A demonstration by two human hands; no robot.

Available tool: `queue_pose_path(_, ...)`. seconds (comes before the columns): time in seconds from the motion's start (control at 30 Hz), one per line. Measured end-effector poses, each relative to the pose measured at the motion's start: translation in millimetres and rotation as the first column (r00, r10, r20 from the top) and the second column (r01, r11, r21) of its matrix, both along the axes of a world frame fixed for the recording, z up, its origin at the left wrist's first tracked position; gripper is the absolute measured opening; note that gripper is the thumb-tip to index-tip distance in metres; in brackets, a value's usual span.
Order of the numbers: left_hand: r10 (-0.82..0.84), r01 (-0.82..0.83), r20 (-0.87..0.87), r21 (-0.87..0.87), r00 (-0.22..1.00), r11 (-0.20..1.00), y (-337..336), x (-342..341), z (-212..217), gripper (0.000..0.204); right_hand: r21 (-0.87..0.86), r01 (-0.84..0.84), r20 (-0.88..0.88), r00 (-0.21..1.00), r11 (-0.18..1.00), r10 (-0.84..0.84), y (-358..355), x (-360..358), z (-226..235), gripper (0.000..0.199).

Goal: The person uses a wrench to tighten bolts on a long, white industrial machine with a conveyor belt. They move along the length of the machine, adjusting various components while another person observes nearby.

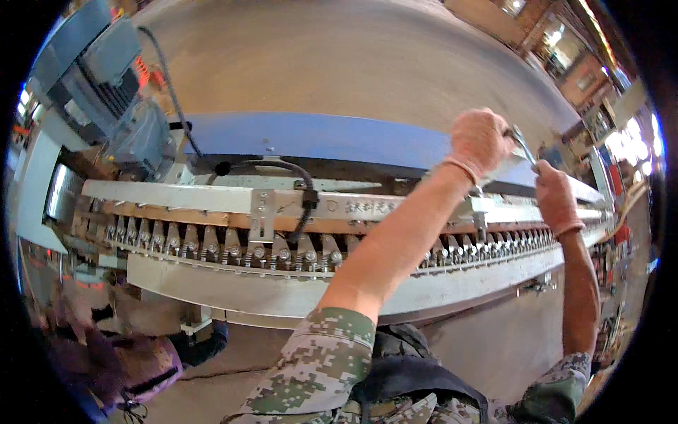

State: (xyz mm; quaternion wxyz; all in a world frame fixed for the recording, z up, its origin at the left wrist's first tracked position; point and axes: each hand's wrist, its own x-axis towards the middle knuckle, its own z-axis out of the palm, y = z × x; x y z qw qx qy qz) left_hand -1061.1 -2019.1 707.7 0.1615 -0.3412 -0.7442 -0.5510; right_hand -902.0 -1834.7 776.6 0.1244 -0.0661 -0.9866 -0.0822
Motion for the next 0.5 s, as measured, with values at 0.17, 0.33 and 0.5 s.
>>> queue_pose_path(0.17, -0.017, 0.016, 0.023, 0.035, 1.0, 0.999, 5.5, 9.4, 4.4, 0.029, 0.26, -0.248, -0.032, 0.964, 0.933, 0.265, 91.4, -50.2, 11.0, 0.05)
queue_pose_path(0.33, 0.094, -0.091, 0.023, -0.098, 0.995, 0.991, 10.5, 5.2, -2.5, 0.031, 0.214, -0.424, -0.082, 0.89, 0.88, 0.448, 101.5, -146.4, -5.5, 0.066)
queue_pose_path(0.5, 0.065, -0.065, -0.005, -0.057, 0.998, 0.996, 17.9, 10.7, 2.7, 0.039, -0.001, -0.661, -0.253, 0.726, 0.751, 0.639, 80.6, -238.2, -6.4, 0.052)
